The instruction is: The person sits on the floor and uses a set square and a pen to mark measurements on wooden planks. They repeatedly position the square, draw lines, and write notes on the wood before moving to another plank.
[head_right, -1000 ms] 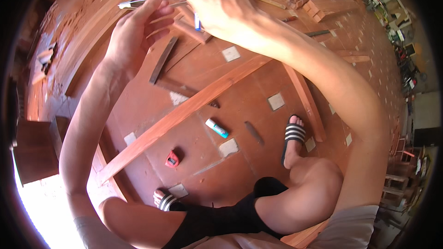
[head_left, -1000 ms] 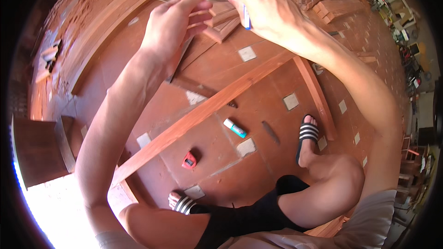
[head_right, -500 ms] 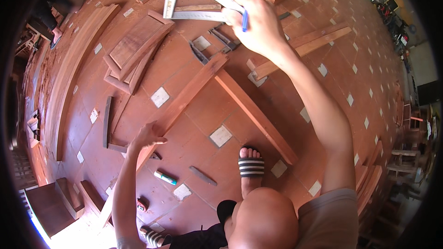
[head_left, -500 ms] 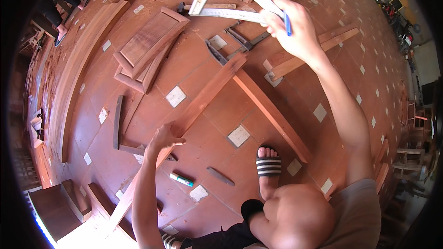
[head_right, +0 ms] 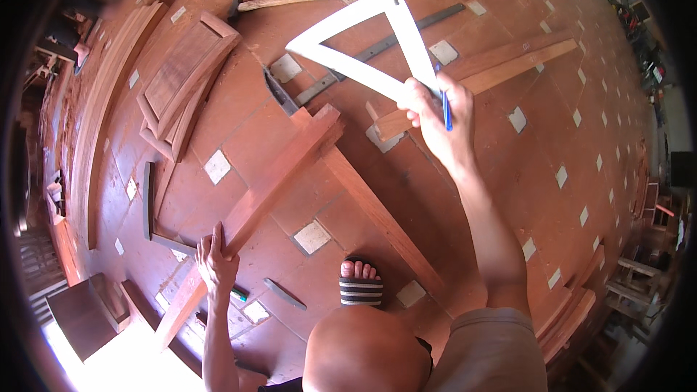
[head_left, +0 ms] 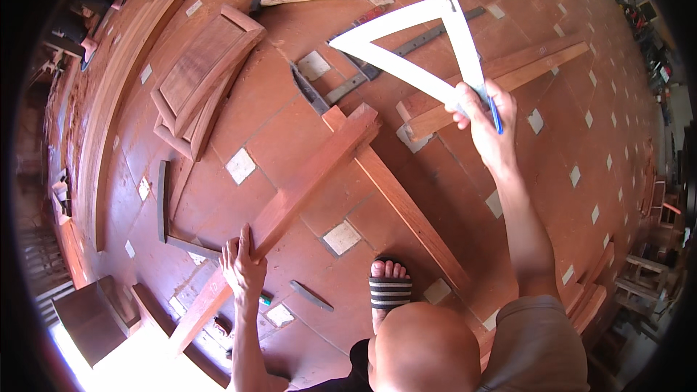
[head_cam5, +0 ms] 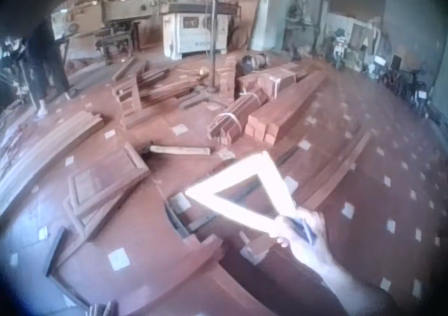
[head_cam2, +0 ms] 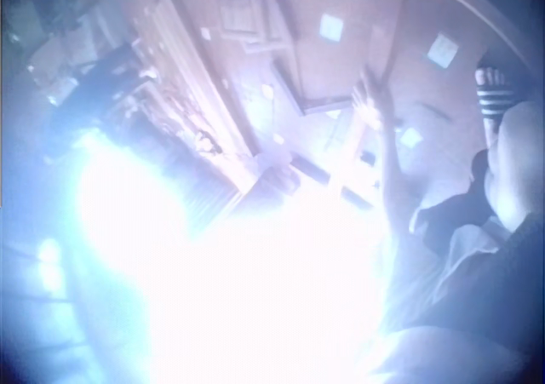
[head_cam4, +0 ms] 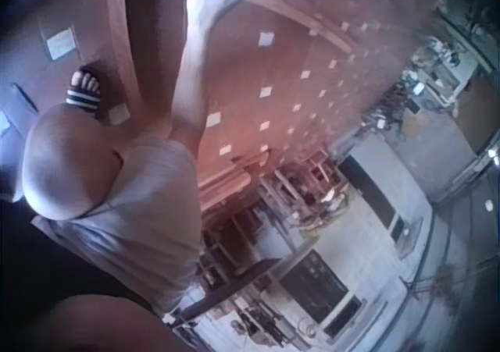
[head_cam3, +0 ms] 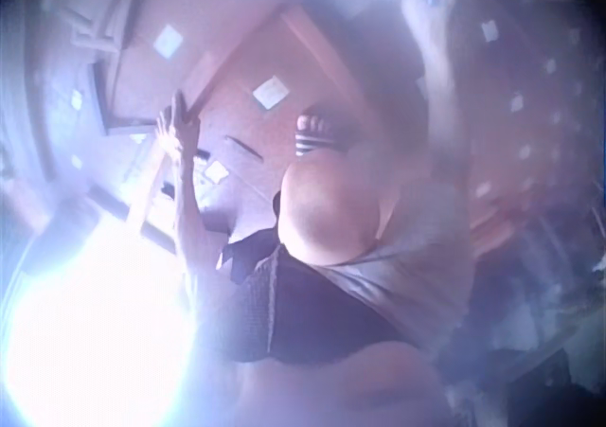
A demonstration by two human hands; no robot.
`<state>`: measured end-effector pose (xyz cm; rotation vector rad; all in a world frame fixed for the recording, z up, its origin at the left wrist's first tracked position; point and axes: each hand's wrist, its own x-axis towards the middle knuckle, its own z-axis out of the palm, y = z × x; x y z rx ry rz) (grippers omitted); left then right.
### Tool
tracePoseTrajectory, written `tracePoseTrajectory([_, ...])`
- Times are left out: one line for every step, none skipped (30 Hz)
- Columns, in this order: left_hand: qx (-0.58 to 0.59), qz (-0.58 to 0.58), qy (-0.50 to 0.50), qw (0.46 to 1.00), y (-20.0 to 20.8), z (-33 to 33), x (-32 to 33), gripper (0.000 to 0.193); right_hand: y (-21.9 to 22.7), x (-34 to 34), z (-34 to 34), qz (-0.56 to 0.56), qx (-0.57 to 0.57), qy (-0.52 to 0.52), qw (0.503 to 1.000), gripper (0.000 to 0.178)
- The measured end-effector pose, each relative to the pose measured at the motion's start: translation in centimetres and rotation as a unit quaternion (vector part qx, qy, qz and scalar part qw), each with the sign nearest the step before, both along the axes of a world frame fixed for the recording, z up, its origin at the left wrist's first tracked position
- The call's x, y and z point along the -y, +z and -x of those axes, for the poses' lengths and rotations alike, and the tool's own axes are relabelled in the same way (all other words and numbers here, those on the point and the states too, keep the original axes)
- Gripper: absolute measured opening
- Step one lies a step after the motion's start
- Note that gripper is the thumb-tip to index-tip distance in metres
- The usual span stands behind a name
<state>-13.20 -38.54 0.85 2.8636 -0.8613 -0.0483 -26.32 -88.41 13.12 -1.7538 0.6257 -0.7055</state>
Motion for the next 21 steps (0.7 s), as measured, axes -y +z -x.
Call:
tracePoseTrajectory([-0.048, 0.006, -0.019, 0.999, 0.6, -0.4, -0.2, 0.085, -0.6, -0.3, 0.6, -0.040, -0.014, -0.005, 0.999, 0.024])
tracePoseTrajectory([-0.116, -0.003, -0.021, 0.993, 1.0, -0.6, -0.4, 0.086, -1.0, -0.6, 1.4, -0.050, -0.022, 0.007, 0.998, 0.028])
tracePoseTrajectory([-0.192, -0.012, -0.025, 0.981, 1.3, -1.0, -0.8, 0.086, -1.6, -1.6, 2.2, -0.084, -0.039, 0.003, 0.996, 0.030])
tracePoseTrajectory([-0.253, -0.017, -0.027, 0.967, 1.5, -1.3, -1.0, 0.086, -2.3, -2.8, 3.0, -0.117, -0.043, 0.003, 0.992, 0.032])
tracePoseTrajectory([-0.312, -0.028, -0.046, 0.949, 1.6, -1.6, -1.1, 0.091, -3.0, -4.1, 3.8, -0.145, -0.081, 0.002, 0.986, 0.033])
tracePoseTrajectory([-0.366, -0.036, -0.056, 0.928, 1.7, -1.8, -1.2, 0.090, -3.7, -5.6, 4.6, -0.172, -0.094, 0.015, 0.980, 0.034])
tracePoseTrajectory([-0.406, -0.039, -0.063, 0.911, 1.7, -2.1, -1.1, 0.089, -4.6, -7.4, 5.1, -0.187, -0.117, 0.012, 0.975, 0.035])
tracePoseTrajectory([-0.443, -0.024, -0.086, 0.892, 1.9, -2.4, -0.9, 0.089, -5.4, -9.3, 5.6, -0.201, -0.128, 0.016, 0.971, 0.036])
tracePoseTrajectory([-0.463, -0.062, -0.087, 0.880, 2.2, -2.9, -0.5, 0.102, -6.0, -10.9, 6.0, -0.207, -0.153, 0.017, 0.966, 0.036])
tracePoseTrajectory([-0.463, -0.064, -0.082, 0.880, 2.5, -3.1, 0.2, 0.108, -6.6, -12.3, 6.4, -0.213, -0.179, 0.021, 0.960, 0.036])
tracePoseTrajectory([-0.462, -0.063, -0.083, 0.881, 3.2, -3.6, 1.0, 0.113, -7.2, -13.6, 6.5, -0.210, -0.192, 0.026, 0.958, 0.038])
tracePoseTrajectory([-0.462, -0.092, -0.071, 0.879, 4.0, -4.0, 2.0, 0.119, -7.7, -14.7, 6.7, -0.220, -0.233, 0.027, 0.947, 0.040])
tracePoseTrajectory([-0.446, -0.043, -0.079, 0.891, 4.6, -4.8, 3.6, 0.125, -7.9, -15.8, 7.0, -0.202, -0.221, 0.020, 0.954, 0.040])
tracePoseTrajectory([-0.410, 0.039, -0.094, 0.906, 5.0, -5.0, 5.4, 0.112, -8.2, -16.4, 7.1, -0.190, -0.233, 0.027, 0.953, 0.041])
tracePoseTrajectory([-0.396, 0.088, -0.112, 0.907, 4.8, -5.3, 7.8, 0.101, -8.5, -16.7, 7.2, -0.194, -0.257, 0.031, 0.946, 0.041])
tracePoseTrajectory([-0.382, 0.131, -0.120, 0.907, 4.5, -5.4, 10.2, 0.091, -8.6, -17.0, 7.3, -0.199, -0.280, 0.038, 0.938, 0.041])
tracePoseTrajectory([-0.408, 0.143, -0.125, 0.893, 4.2, -5.2, 12.5, 0.086, -8.9, -17.1, 7.3, -0.191, -0.297, 0.041, 0.935, 0.041])
tracePoseTrajectory([-0.433, 0.154, -0.131, 0.878, 3.8, -4.9, 14.7, 0.081, -9.0, -17.0, 7.4, -0.182, -0.314, 0.045, 0.931, 0.041])
tracePoseTrajectory([-0.453, 0.175, -0.143, 0.862, 3.5, -4.4, 16.6, 0.076, -9.1, -16.8, 7.5, -0.175, -0.331, 0.048, 0.926, 0.041])
tracePoseTrajectory([-0.482, 0.184, -0.120, 0.848, 3.1, -3.8, 18.3, 0.065, -9.1, -16.6, 7.6, -0.149, -0.327, 0.059, 0.931, 0.039])
tracePoseTrajectory([-0.467, 0.174, -0.119, 0.859, 3.1, -3.5, 19.5, 0.060, -9.1, -16.3, 7.8, -0.122, -0.324, 0.069, 0.936, 0.037])
